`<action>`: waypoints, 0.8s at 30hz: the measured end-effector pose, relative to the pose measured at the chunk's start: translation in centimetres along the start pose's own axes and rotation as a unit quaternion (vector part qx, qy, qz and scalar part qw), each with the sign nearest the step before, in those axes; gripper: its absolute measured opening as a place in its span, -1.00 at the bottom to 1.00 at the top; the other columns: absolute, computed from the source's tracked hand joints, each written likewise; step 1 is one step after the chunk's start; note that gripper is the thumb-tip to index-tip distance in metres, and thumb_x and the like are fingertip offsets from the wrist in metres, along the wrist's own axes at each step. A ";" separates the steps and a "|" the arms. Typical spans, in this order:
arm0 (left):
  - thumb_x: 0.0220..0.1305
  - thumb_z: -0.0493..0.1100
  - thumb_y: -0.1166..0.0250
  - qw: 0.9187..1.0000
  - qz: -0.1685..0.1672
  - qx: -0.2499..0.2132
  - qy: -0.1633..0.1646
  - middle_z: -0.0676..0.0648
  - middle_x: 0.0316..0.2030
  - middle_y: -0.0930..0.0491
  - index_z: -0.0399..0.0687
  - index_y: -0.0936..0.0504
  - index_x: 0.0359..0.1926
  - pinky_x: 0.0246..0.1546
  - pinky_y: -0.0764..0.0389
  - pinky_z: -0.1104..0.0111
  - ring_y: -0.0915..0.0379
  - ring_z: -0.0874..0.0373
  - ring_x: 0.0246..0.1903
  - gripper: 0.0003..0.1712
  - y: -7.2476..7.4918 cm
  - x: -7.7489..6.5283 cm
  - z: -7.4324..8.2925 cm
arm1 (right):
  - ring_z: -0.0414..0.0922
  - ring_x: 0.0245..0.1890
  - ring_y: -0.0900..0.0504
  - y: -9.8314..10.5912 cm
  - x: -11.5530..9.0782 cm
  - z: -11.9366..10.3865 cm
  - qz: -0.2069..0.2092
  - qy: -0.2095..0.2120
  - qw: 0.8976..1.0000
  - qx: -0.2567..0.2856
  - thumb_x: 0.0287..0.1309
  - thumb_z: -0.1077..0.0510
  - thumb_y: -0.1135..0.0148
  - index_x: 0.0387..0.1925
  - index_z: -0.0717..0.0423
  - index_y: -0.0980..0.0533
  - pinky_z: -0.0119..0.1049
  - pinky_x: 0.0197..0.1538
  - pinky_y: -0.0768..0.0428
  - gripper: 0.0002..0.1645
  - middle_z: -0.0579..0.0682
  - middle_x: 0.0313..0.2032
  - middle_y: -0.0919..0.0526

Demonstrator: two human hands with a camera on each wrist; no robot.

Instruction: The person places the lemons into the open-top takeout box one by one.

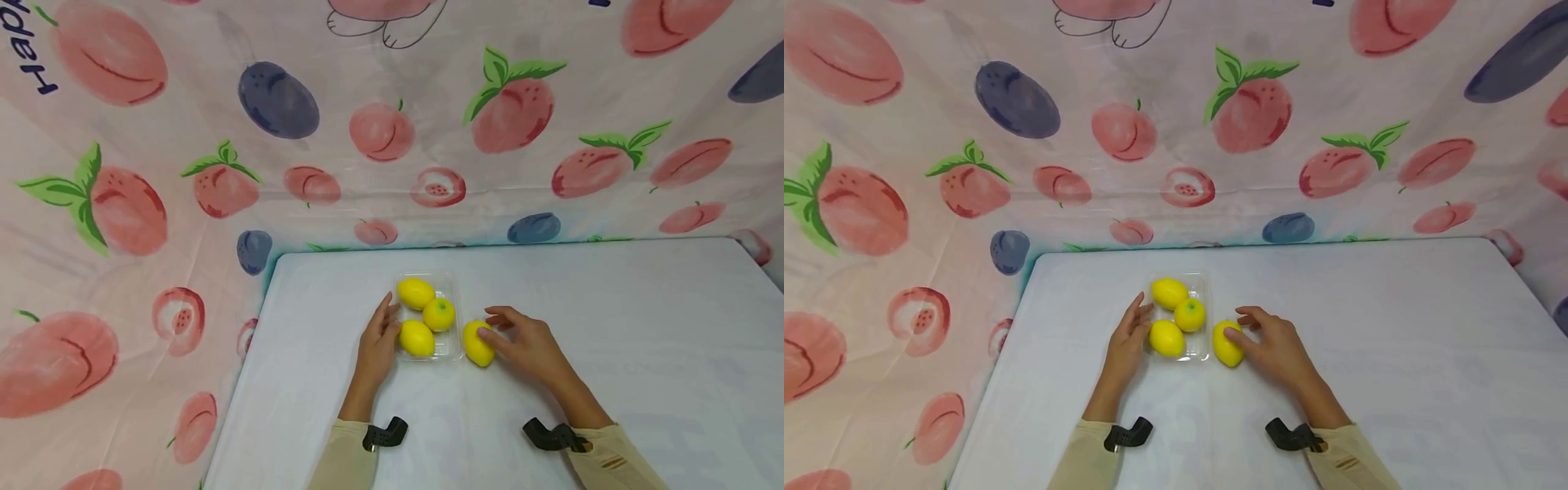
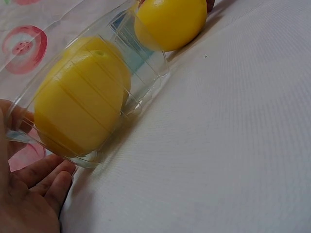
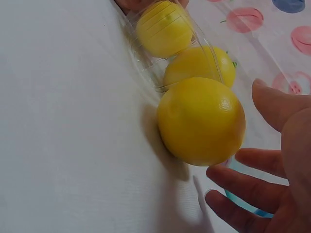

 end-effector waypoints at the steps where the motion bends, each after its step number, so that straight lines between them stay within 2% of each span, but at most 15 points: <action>1: 0.51 -0.18 -0.05 1.000 0.000 0.000 0.001 -0.01 0.35 -0.51 0.32 -0.24 0.56 0.37 -0.42 0.02 -0.45 0.01 0.31 -0.34 0.0 0.0 0.0 | 0.07 -0.01 -0.66 -0.1 0.0 -0.1 -0.004 -0.003 1.000 -0.005 0.27 -0.20 -0.35 0.26 0.08 -0.53 0.12 0.08 -0.63 -0.34 0.07 -0.03 -0.77; 13: 0.51 -0.19 -0.04 1.000 -0.003 -0.012 -0.005 -0.04 0.36 -0.50 0.29 -0.24 0.56 0.36 -0.43 0.02 -0.45 0.00 0.31 -0.34 0.0 0.0 0.2 | 0.10 0.00 -0.68 -0.5 -0.1 -0.2 -0.028 -0.025 0.999 -0.033 0.19 -0.32 -0.36 0.23 0.05 -0.57 0.14 0.09 -0.62 -0.26 0.13 -0.02 -0.76; 21: 0.51 -0.18 -0.05 1.000 -0.002 -0.004 0.007 0.00 0.36 -0.51 0.31 -0.25 0.55 0.37 -0.42 0.04 -0.45 0.02 0.31 -0.34 0.1 0.0 0.0 | 0.09 0.03 -0.66 -0.7 -0.1 0.0 -0.050 -0.039 0.997 -0.040 0.11 -0.39 -0.39 0.19 0.08 -0.60 0.15 0.16 -0.58 -0.20 0.05 -0.05 -0.77; 24: 0.52 -0.18 -0.05 1.000 -0.003 -0.003 0.003 -0.01 0.36 -0.50 0.30 -0.24 0.56 0.38 -0.42 0.03 -0.44 0.02 0.32 -0.34 0.1 0.0 0.1 | 0.09 0.02 -0.65 -0.6 -0.1 -0.1 -0.054 -0.041 0.997 -0.039 0.10 -0.39 -0.39 0.19 0.07 -0.60 0.15 0.15 -0.58 -0.19 0.06 -0.06 -0.77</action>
Point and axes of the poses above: each hand's wrist, its own x-axis towards the middle knuckle, its own y-axis out of the back of the hand, z = x × y, the point moved 2 cm from there along x, towards the middle knuckle
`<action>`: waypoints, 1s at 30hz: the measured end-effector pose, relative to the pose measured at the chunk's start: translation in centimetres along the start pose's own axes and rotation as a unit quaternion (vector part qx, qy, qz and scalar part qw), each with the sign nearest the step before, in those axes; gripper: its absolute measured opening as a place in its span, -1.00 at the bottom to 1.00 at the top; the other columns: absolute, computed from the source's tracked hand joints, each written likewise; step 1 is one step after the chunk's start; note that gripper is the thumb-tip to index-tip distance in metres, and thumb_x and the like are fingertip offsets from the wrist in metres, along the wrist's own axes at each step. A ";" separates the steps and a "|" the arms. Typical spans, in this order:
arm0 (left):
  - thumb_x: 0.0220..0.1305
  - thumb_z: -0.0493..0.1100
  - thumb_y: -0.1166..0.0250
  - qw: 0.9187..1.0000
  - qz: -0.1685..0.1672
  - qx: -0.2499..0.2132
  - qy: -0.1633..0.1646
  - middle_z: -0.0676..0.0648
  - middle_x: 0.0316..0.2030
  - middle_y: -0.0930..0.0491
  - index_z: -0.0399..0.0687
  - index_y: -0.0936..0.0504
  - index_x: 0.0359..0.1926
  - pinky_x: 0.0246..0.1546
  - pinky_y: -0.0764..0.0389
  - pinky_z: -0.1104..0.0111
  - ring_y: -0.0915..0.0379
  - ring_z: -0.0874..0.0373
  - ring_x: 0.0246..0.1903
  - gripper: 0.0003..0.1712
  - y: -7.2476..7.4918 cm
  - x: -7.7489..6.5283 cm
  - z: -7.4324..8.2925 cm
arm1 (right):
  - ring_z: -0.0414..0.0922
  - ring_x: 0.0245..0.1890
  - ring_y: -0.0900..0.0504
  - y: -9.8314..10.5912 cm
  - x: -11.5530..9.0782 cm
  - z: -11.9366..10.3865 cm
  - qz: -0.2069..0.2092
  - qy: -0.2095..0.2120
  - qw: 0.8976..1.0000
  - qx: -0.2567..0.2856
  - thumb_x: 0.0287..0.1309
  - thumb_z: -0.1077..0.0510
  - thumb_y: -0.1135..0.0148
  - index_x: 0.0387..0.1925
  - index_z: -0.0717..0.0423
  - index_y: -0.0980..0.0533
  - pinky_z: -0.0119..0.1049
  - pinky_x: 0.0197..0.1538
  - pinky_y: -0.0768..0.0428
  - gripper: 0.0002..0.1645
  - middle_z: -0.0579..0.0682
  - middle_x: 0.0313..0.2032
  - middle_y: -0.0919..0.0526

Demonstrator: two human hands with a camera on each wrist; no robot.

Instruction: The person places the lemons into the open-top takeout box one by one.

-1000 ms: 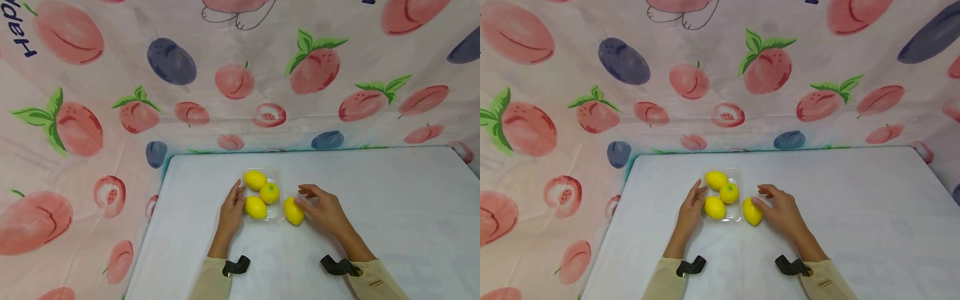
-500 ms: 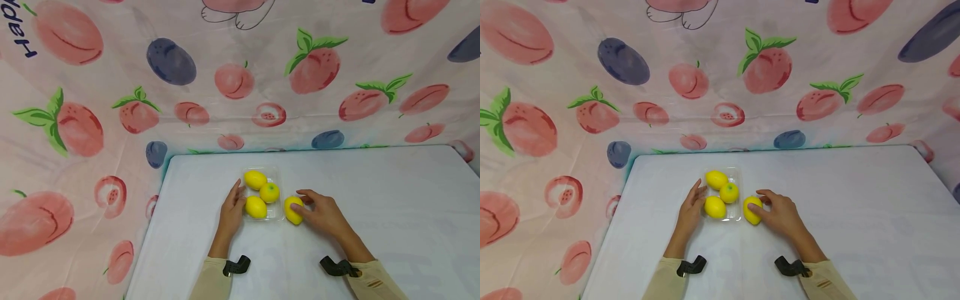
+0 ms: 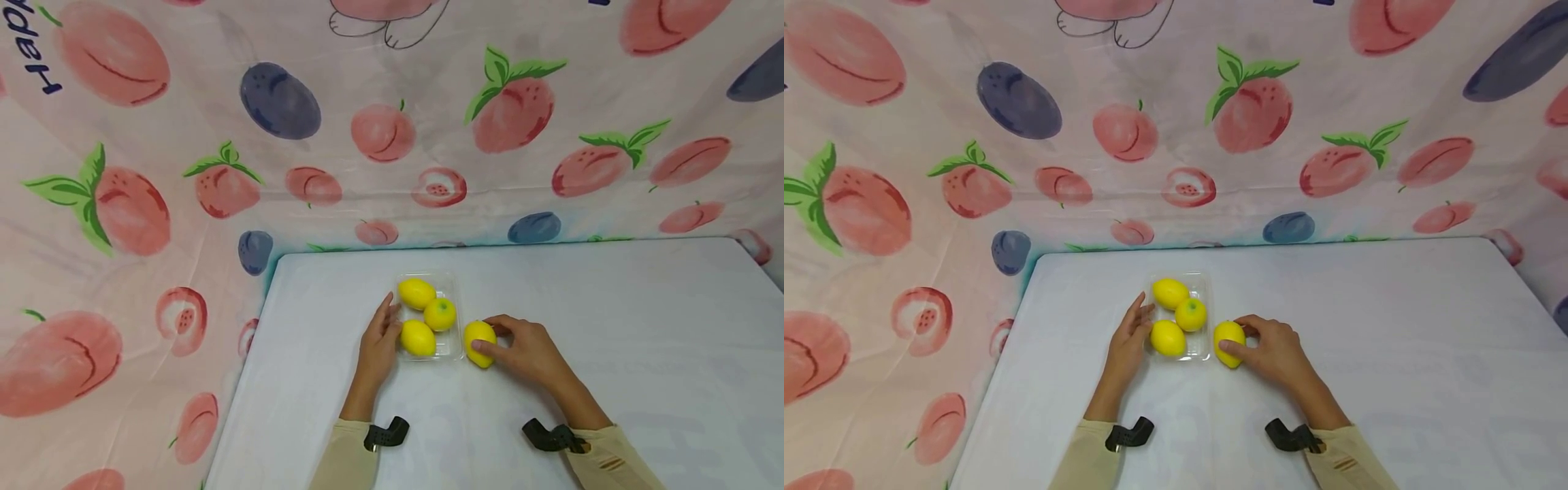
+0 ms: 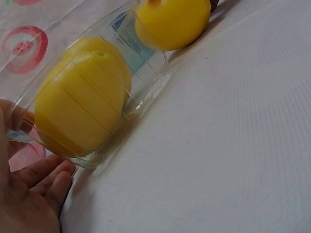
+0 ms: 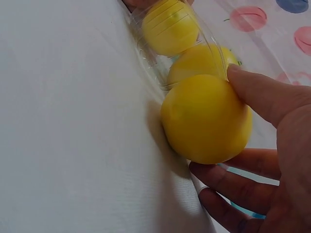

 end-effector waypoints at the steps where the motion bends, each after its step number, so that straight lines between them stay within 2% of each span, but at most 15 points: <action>1: 0.52 -0.18 -0.05 1.000 0.000 0.000 -0.001 -0.01 0.36 -0.50 0.29 -0.24 0.56 0.38 -0.42 0.03 -0.44 0.02 0.32 -0.34 0.0 0.0 0.0 | 0.09 0.01 -0.65 0.1 -0.1 -0.1 -0.001 -0.001 1.000 0.001 0.10 -0.39 -0.39 0.19 0.06 -0.59 0.15 0.14 -0.58 -0.19 0.07 -0.05 -0.77; 7: 0.51 -0.18 -0.05 1.000 0.002 -0.002 -0.005 -0.01 0.36 -0.51 0.32 -0.24 0.55 0.37 -0.43 0.03 -0.45 0.02 0.32 -0.34 0.0 0.0 -0.2 | 0.11 0.03 -0.64 0.1 -0.6 -0.4 -0.017 -0.009 1.000 0.012 0.10 -0.38 -0.39 0.21 -0.01 -0.55 0.16 0.11 -0.59 -0.21 0.14 0.02 -0.73; 13: 0.51 -0.18 -0.04 1.000 0.000 -0.003 -0.006 -0.01 0.36 -0.50 0.34 -0.24 0.55 0.38 -0.42 0.02 -0.44 0.02 0.32 -0.34 0.0 -0.1 -0.4 | 0.03 -0.08 -0.66 0.1 -1.0 -0.5 -0.011 0.004 1.000 0.019 0.07 -0.29 -0.47 0.16 0.00 -0.52 0.03 -0.01 -0.62 -0.27 0.12 -0.05 -0.75; 18: 0.52 -0.18 -0.05 1.000 -0.002 -0.003 -0.006 -0.02 0.36 -0.50 0.30 -0.24 0.56 0.38 -0.42 0.04 -0.44 0.02 0.32 -0.34 0.0 -0.1 -0.3 | 0.00 -0.10 -0.65 0.0 -1.2 -0.5 -0.005 0.015 1.000 0.021 0.04 -0.21 -0.52 0.12 0.03 -0.49 -0.02 -0.03 -0.62 -0.30 0.11 -0.06 -0.75; 26: 0.51 -0.19 -0.04 1.000 0.001 -0.003 -0.009 -0.02 0.35 -0.51 0.30 -0.24 0.56 0.37 -0.43 0.05 -0.44 0.03 0.31 -0.34 0.0 -0.1 -0.4 | -0.08 -0.15 -0.63 0.3 -1.5 -0.6 0.027 0.029 0.999 0.011 0.08 -0.13 -0.51 0.27 0.05 -0.51 -0.12 -0.07 -0.59 -0.24 0.04 -0.04 -0.73; 30: 0.51 -0.18 -0.05 1.000 0.002 -0.005 -0.013 -0.02 0.35 -0.51 0.30 -0.24 0.56 0.37 -0.43 0.04 -0.45 0.02 0.30 -0.34 0.0 -0.1 -0.5 | -0.06 -0.11 -0.63 0.6 -1.5 -0.8 0.046 0.030 0.998 0.024 0.08 -0.13 -0.51 0.26 0.02 -0.51 -0.11 -0.05 -0.59 -0.26 0.01 -0.03 -0.71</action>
Point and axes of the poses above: each hand's wrist, its own x-axis towards the middle knuckle, its own y-axis out of the back of the hand, z = x × y, the point moved 2 cm from there along x, towards the middle knuckle
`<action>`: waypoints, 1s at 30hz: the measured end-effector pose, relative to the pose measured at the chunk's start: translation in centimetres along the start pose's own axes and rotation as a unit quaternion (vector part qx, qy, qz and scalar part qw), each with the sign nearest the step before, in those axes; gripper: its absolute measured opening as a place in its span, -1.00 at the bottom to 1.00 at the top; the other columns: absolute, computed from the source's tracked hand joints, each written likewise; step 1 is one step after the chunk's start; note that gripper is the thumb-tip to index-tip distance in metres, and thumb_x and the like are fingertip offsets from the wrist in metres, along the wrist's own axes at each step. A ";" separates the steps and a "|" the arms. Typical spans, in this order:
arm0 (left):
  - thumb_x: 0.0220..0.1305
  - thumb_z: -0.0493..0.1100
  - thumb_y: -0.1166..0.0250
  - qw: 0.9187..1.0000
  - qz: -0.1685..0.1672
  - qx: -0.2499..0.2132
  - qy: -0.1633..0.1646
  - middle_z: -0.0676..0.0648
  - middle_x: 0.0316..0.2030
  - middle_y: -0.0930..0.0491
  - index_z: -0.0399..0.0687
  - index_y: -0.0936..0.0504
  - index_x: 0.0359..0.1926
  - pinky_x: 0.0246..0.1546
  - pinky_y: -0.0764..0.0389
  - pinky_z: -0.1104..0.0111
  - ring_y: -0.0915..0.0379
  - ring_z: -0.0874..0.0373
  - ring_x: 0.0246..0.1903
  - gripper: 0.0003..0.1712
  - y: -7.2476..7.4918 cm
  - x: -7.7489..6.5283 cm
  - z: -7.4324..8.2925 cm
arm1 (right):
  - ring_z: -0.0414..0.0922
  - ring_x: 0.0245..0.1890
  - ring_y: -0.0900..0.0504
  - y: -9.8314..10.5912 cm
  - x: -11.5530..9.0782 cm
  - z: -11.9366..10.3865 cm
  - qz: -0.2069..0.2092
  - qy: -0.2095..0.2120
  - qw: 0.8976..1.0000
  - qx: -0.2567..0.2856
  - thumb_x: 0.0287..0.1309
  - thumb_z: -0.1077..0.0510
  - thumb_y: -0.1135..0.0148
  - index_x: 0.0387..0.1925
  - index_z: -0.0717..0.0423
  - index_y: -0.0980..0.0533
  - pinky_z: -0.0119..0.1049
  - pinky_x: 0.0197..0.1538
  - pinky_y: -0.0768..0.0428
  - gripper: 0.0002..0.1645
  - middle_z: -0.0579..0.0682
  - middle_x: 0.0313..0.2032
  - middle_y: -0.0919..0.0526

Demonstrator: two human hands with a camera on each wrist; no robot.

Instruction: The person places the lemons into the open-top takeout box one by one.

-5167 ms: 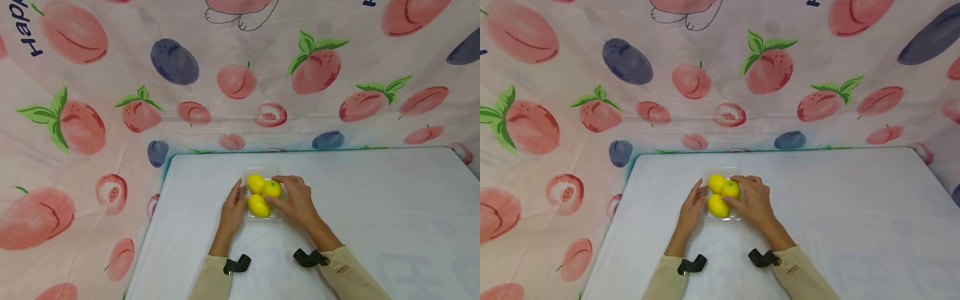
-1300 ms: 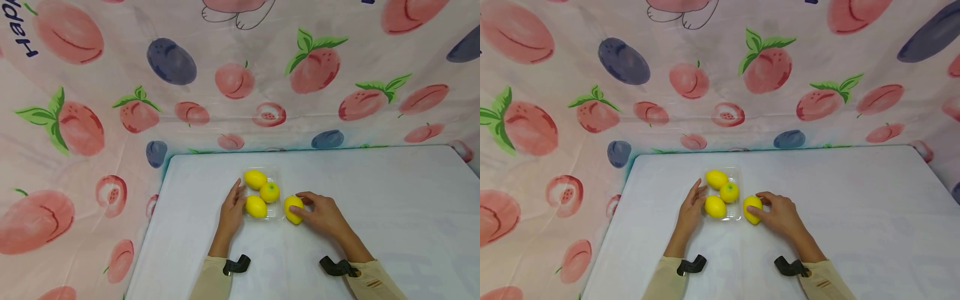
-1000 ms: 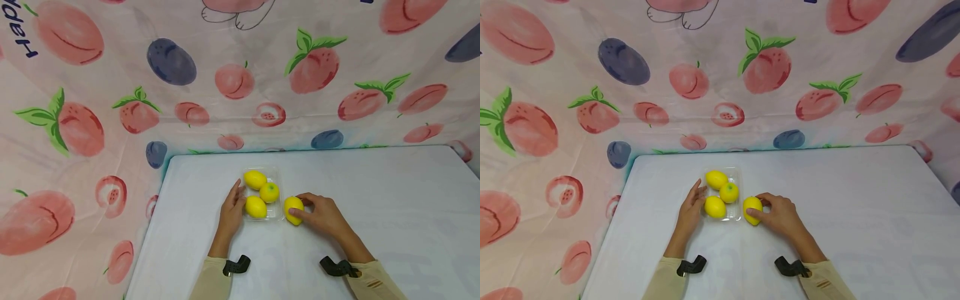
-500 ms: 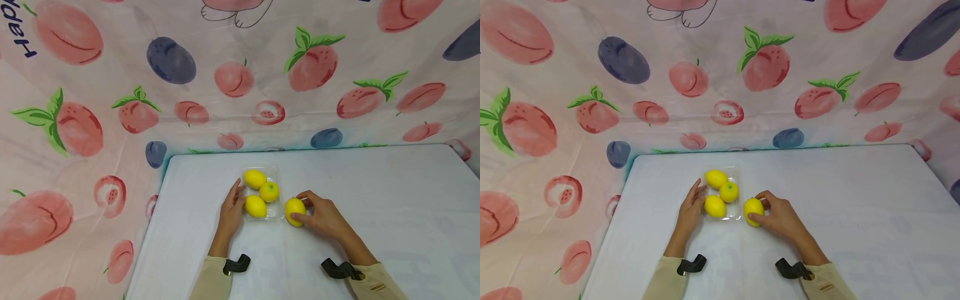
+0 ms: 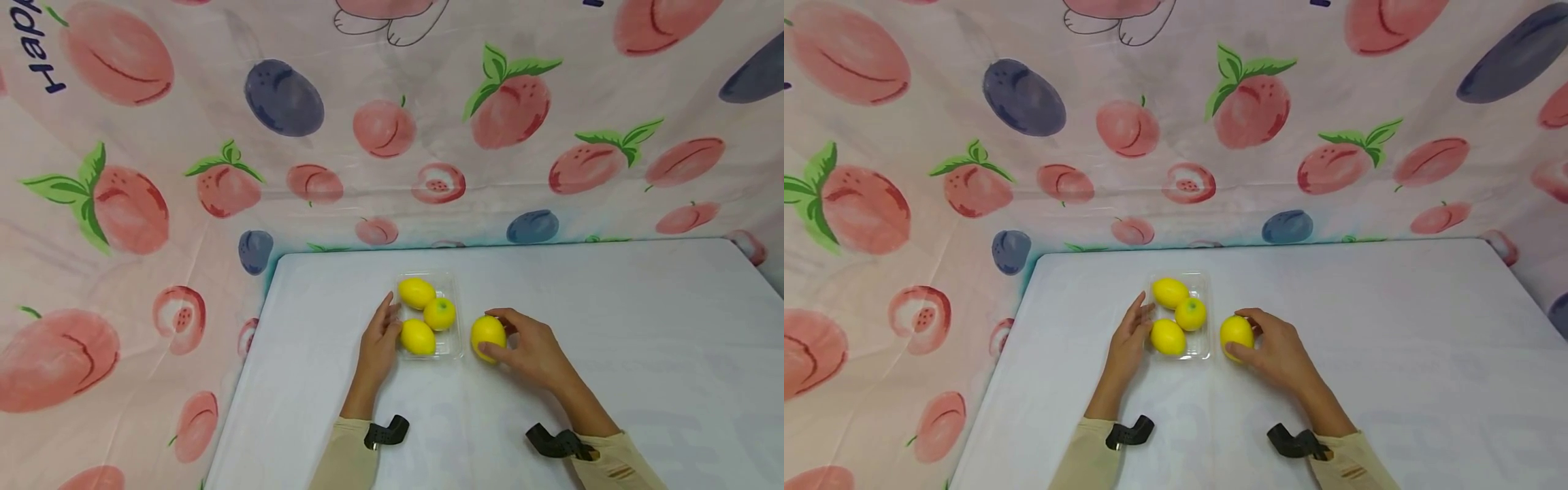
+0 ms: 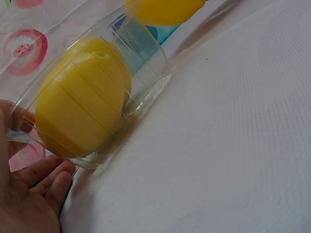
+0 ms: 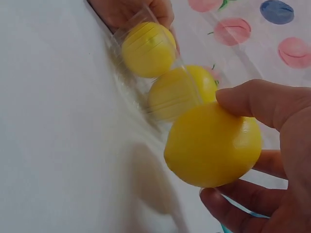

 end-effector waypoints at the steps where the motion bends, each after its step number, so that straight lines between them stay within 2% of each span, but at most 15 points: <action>1: 0.51 -0.18 -0.05 1.000 -0.001 0.000 0.001 -0.02 0.35 -0.51 0.30 -0.24 0.56 0.37 -0.43 0.04 -0.45 0.02 0.30 -0.34 0.0 0.0 0.0 | -0.05 -0.09 -0.63 0.0 0.0 -0.1 0.007 0.001 1.000 0.007 0.08 -0.14 -0.51 0.24 0.01 -0.51 -0.09 -0.04 -0.59 -0.27 0.01 -0.02 -0.71; 8: 0.51 -0.18 -0.04 1.000 -0.003 0.001 -0.004 -0.04 0.35 -0.51 0.28 -0.24 0.56 0.36 -0.44 0.03 -0.45 0.00 0.29 -0.34 0.2 0.0 -0.1 | 0.04 0.03 -0.61 0.2 -0.3 -1.1 0.053 0.019 0.997 0.050 0.07 -0.16 -0.53 0.23 0.02 -0.49 0.10 0.10 -0.59 -0.26 0.06 0.07 -0.69; 19: 0.52 -0.18 -0.04 1.000 -0.007 0.001 -0.002 -0.01 0.35 -0.51 0.30 -0.24 0.56 0.38 -0.42 0.04 -0.44 0.03 0.31 -0.34 0.4 -0.2 -0.1 | 0.01 0.09 -0.58 -0.5 -0.3 -3.6 0.084 0.039 0.991 0.091 0.02 -0.06 -0.58 0.23 -0.01 -0.47 0.16 0.15 -0.52 -0.25 0.01 0.11 -0.66; 30: 0.52 -0.17 -0.05 1.000 -0.010 0.000 -0.001 -0.01 0.36 -0.51 0.28 -0.24 0.56 0.39 -0.42 0.03 -0.44 0.02 0.32 -0.34 0.4 -0.4 -0.3 | -0.07 0.00 -0.60 -2.9 -0.2 -5.0 0.098 0.106 0.987 0.076 -0.10 0.00 -0.66 0.17 0.00 -0.52 0.11 0.09 -0.60 -0.24 -0.06 0.02 -0.68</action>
Point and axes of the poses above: each hand's wrist, its own x-axis towards the middle knuckle, its own y-axis out of the back of the hand, z = x × y, the point moved 2 cm from there along x, towards the middle knuckle
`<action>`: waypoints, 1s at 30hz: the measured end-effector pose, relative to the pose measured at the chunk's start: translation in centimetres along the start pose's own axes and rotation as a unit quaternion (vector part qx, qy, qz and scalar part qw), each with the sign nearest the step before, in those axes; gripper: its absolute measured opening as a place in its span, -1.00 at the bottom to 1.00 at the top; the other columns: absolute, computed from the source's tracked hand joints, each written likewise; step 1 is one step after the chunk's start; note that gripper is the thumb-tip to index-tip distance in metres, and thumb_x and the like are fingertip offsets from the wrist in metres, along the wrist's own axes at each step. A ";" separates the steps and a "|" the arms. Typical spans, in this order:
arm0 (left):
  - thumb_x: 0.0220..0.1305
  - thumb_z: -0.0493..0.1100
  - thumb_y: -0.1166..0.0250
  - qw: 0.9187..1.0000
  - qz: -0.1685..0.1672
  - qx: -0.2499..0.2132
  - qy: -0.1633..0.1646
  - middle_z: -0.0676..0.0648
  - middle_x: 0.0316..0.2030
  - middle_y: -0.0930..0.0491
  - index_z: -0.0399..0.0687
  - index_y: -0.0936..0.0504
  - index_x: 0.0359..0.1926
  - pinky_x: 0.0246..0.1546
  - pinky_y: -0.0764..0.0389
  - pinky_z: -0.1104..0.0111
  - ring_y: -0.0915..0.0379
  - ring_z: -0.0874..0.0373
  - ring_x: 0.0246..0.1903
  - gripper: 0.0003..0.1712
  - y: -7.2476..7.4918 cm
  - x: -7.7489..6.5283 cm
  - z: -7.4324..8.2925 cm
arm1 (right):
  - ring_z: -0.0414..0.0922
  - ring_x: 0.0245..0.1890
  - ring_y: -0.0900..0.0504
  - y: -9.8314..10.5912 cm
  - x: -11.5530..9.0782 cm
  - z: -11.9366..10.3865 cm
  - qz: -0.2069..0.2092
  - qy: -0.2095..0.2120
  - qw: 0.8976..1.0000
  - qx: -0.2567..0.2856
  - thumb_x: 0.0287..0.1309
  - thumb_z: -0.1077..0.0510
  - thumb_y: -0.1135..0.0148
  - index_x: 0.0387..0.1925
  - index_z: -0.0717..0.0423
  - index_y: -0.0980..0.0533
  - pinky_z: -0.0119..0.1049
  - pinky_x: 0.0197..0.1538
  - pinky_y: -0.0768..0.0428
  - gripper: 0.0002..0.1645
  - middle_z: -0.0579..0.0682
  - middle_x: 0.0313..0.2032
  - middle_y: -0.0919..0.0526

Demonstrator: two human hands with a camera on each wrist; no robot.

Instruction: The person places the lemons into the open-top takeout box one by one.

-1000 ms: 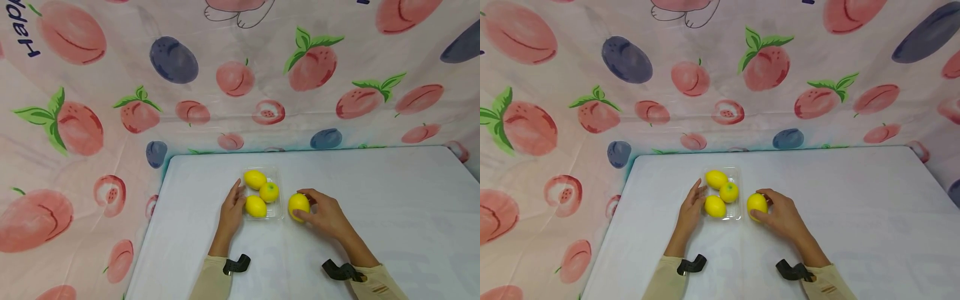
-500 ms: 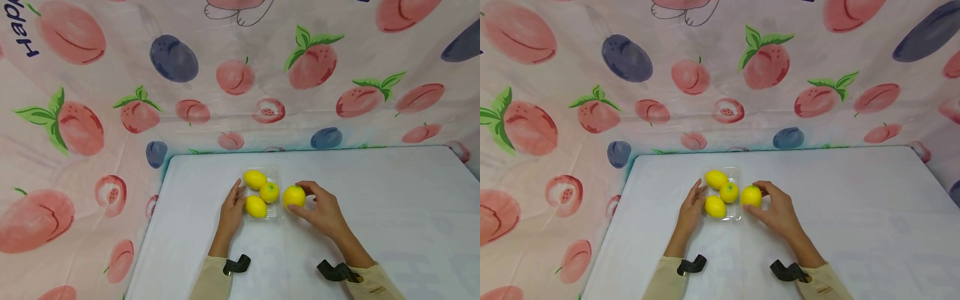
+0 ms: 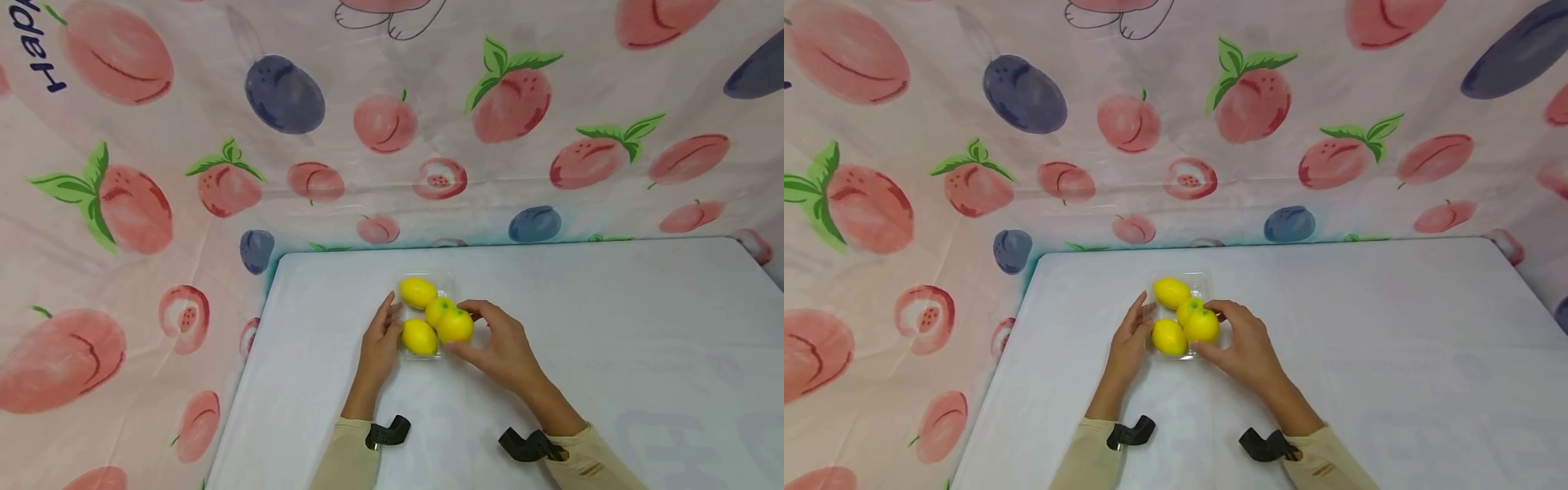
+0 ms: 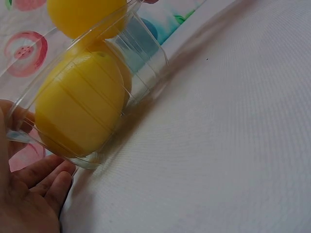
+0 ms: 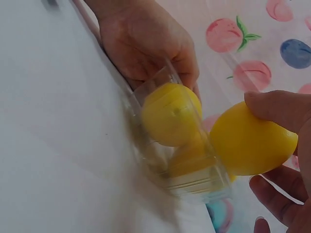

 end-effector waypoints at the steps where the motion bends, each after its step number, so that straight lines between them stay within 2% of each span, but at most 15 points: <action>1: 0.52 -0.17 -0.05 1.000 0.000 -0.001 -0.002 -0.01 0.35 -0.51 0.28 -0.24 0.56 0.38 -0.42 0.03 -0.44 0.01 0.32 -0.34 0.0 0.0 0.0 | -0.08 -0.02 -0.59 -0.2 0.0 0.0 -0.001 0.006 1.000 -0.004 -0.11 0.01 -0.67 0.16 0.01 -0.53 0.09 0.08 -0.61 -0.23 -0.05 0.01 -0.68; 8: 0.53 -0.17 -0.04 1.000 0.005 0.000 -0.010 -0.03 0.35 -0.51 0.31 -0.25 0.55 0.39 -0.41 -0.01 -0.44 0.00 0.31 -0.36 0.0 0.2 -0.1 | 0.01 0.00 -0.60 -1.0 0.2 -0.2 -0.026 0.009 0.998 -0.054 -0.13 -0.06 -0.68 0.19 0.05 -0.53 0.09 0.10 -0.46 -0.17 0.00 0.06 -0.68; 12: 0.52 -0.16 -0.05 1.000 0.004 0.008 -0.003 0.00 0.35 -0.51 0.34 -0.25 0.55 0.39 -0.41 0.00 -0.44 0.01 0.32 -0.35 -0.1 0.1 -0.1 | 0.02 0.02 -0.62 -1.0 0.2 -0.2 -0.029 0.012 0.998 -0.063 -0.16 -0.08 -0.69 0.19 0.03 -0.54 0.13 0.13 -0.48 -0.16 0.01 0.08 -0.69; 17: 0.52 -0.16 -0.06 1.000 0.005 0.013 0.000 0.02 0.35 -0.51 0.35 -0.24 0.55 0.40 -0.41 0.02 -0.44 0.02 0.32 -0.34 -0.2 0.2 0.0 | -0.01 0.00 -0.62 -0.7 0.1 -0.1 -0.021 0.019 0.997 -0.067 -0.18 -0.10 -0.69 0.18 0.01 -0.54 0.09 0.08 -0.48 -0.15 0.00 0.07 -0.69; 24: 0.53 -0.15 -0.05 1.000 0.008 0.007 0.002 0.02 0.35 -0.51 0.37 -0.25 0.54 0.40 -0.39 0.00 -0.43 0.02 0.33 -0.35 -0.3 0.3 0.0 | 0.01 -0.02 -0.62 -0.5 0.2 0.1 -0.009 0.034 0.998 -0.052 0.10 -0.03 -0.53 0.12 0.00 -0.59 0.06 0.04 -0.47 -0.44 -0.01 0.05 -0.70; 30: 0.53 -0.14 -0.05 1.000 0.008 0.003 0.001 0.01 0.35 -0.51 0.38 -0.25 0.54 0.41 -0.39 -0.01 -0.43 0.01 0.33 -0.36 -0.5 0.4 0.0 | -0.01 -0.04 -0.63 -0.5 0.4 0.3 0.003 0.059 0.997 -0.047 0.07 -0.01 -0.55 0.04 0.01 -0.64 0.03 0.03 -0.50 -0.50 -0.05 -0.02 -0.74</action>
Point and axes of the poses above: each hand's wrist, its own x-axis towards the middle knuckle, its own y-axis out of the back of the hand, z = x × y, the point moved 2 cm from there along x, towards the middle knuckle
